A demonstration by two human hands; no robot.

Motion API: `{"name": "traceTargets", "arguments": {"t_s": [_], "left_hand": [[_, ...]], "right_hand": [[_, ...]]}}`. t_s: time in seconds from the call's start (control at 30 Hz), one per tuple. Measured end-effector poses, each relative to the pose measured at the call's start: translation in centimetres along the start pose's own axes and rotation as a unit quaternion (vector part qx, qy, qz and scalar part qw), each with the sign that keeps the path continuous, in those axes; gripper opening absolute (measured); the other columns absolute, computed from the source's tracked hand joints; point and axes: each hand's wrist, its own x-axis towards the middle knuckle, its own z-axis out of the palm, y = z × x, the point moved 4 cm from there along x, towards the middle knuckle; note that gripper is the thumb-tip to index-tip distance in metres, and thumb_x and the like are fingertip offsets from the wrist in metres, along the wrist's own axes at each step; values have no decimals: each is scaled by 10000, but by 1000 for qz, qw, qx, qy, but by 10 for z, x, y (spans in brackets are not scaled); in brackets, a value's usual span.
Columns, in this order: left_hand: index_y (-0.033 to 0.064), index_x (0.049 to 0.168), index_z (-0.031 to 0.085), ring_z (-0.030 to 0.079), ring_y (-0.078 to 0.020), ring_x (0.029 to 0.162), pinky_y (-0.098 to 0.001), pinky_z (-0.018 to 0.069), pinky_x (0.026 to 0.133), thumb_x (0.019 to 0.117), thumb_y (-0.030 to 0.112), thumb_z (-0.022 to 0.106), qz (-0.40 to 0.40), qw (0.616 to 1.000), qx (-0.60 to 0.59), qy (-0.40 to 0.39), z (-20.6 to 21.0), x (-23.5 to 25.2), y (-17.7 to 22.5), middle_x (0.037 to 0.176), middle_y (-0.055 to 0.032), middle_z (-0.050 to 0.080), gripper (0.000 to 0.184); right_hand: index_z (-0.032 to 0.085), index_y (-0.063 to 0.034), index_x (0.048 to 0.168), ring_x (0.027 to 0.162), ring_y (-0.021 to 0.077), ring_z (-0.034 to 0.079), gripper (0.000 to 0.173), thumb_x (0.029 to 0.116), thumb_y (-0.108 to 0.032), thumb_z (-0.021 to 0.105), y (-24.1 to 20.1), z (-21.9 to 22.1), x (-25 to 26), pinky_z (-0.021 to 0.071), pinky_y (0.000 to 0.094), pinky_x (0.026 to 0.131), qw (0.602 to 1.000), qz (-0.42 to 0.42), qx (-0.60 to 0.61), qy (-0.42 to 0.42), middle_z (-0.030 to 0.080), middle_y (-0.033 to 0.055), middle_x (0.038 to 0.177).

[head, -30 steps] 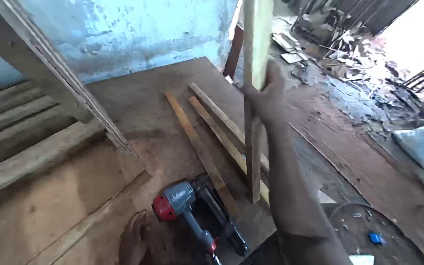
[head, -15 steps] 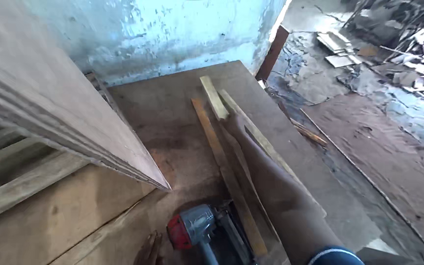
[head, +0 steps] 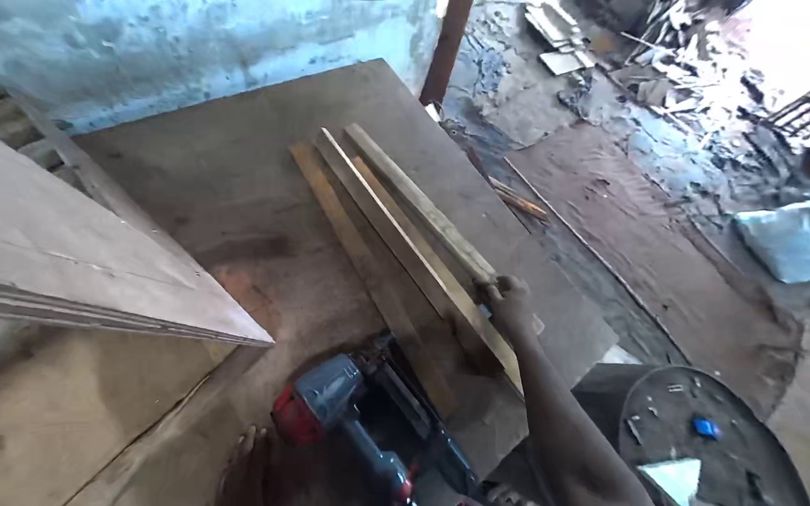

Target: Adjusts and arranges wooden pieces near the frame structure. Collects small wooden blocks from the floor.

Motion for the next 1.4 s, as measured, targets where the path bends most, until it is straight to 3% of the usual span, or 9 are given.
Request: {"name": "traceTargets", "arguments": {"t_s": [0.33,0.5,0.67,0.73,0.87,1.03,1.13,1.3,1.4], "left_hand": [[114,1589,384,270,-359,1543,-598,266,1220,1002,381,509,30,999,20,17,6,-4,-6,1671,-142,292,657],[183,1615,342,224,-309,1564,-578,238,1238,992,469,552,10,1000,-13,-19,-1,-2,-7,1696,-87,244,716],[245,1564,452,285,-240,1547,-520,273,1249,987,452,594,26,997,-73,-1,-4,-3,-24,1662,-27,342,629],[204,1543,482,329,-242,1528,-496,299,1243,993,397,609,-12,993,-112,-32,-13,-7,-17,1645,-45,372,597],[80,1455,564,541,-290,1370,-494,414,1173,1018,281,609,-60,950,-300,-65,-45,-30,29,1477,-152,563,483],[43,1520,456,620,-274,1261,-449,504,1081,1018,194,627,124,823,-500,-238,-64,-74,98,1459,-175,564,551],[62,1468,532,668,-266,1159,-456,543,1020,981,233,694,152,868,-444,-164,-77,-87,97,1344,-180,639,541],[104,1402,620,656,-197,1171,-416,525,1051,1025,228,614,91,906,-413,4,-119,-70,39,1319,-105,664,397],[142,1460,580,625,-210,1248,-442,473,1112,1062,279,548,80,926,-368,18,-141,-30,15,1372,-99,649,421]], "right_hand": [[423,-145,1561,1382,502,425,1096,685,-644,853,-10,36,-86,427,692,1047,995,40,-44,-76,363,257,1587],[578,-63,1421,1282,486,527,664,869,-370,782,-9,34,-86,469,659,1016,997,-10,-69,-18,536,288,1398],[640,-50,1314,1068,309,666,396,1030,-322,600,-35,8,-78,534,522,957,978,-19,96,-182,682,194,1174],[612,-52,1348,1039,231,683,431,1104,-354,425,-66,-10,-105,558,460,939,943,-27,209,-259,695,150,1172],[642,10,1221,750,249,738,349,1013,-264,581,-141,-44,-196,643,447,692,884,-41,380,-270,749,133,929],[502,42,1319,684,254,733,577,906,-294,727,-218,-54,-305,652,405,623,793,-135,564,-190,743,139,904],[467,-10,1340,838,312,750,682,849,-301,840,-276,-60,-335,664,464,744,719,-206,632,-203,733,178,1021],[598,-122,1225,886,157,733,510,848,-379,825,-381,-135,-335,644,390,793,697,-326,612,-185,741,3,999],[453,-66,1358,903,304,742,588,935,-350,747,-446,-184,-335,646,502,825,625,-452,603,-203,730,117,1051]]}}
